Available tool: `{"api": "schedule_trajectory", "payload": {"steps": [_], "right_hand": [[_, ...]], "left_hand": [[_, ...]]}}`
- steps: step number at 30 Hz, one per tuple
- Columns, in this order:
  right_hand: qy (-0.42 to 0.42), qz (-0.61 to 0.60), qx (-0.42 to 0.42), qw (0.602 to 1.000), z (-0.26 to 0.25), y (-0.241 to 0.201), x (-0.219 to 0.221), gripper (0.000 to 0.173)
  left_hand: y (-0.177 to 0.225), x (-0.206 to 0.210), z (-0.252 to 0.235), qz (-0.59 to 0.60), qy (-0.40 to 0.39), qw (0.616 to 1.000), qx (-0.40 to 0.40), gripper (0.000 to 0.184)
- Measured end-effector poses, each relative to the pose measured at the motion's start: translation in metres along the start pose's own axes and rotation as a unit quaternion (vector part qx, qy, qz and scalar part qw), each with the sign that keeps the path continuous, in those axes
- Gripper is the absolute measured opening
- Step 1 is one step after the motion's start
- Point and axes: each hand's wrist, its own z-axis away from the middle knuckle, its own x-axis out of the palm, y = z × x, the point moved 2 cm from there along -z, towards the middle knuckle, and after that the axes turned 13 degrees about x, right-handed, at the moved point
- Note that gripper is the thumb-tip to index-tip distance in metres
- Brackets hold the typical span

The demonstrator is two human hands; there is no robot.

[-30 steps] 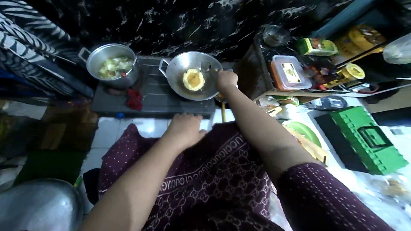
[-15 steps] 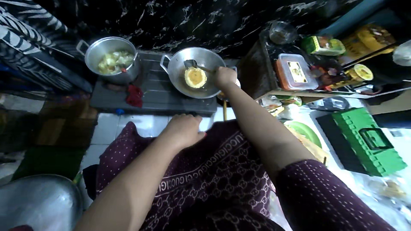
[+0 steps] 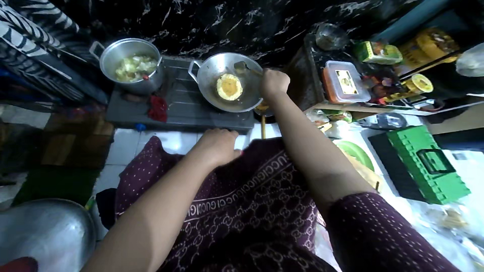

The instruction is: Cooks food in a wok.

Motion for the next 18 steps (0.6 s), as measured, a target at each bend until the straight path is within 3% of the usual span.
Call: {"api": "schedule_trajectory", "payload": {"steps": [18], "right_hand": [[-0.051, 0.04, -0.004, 0.998, 0.026, 0.002, 0.001, 0.024]], "left_hand": [[0.013, 0.015, 0.007, -0.016, -0.008, 1.0, 0.007, 0.057]]}}
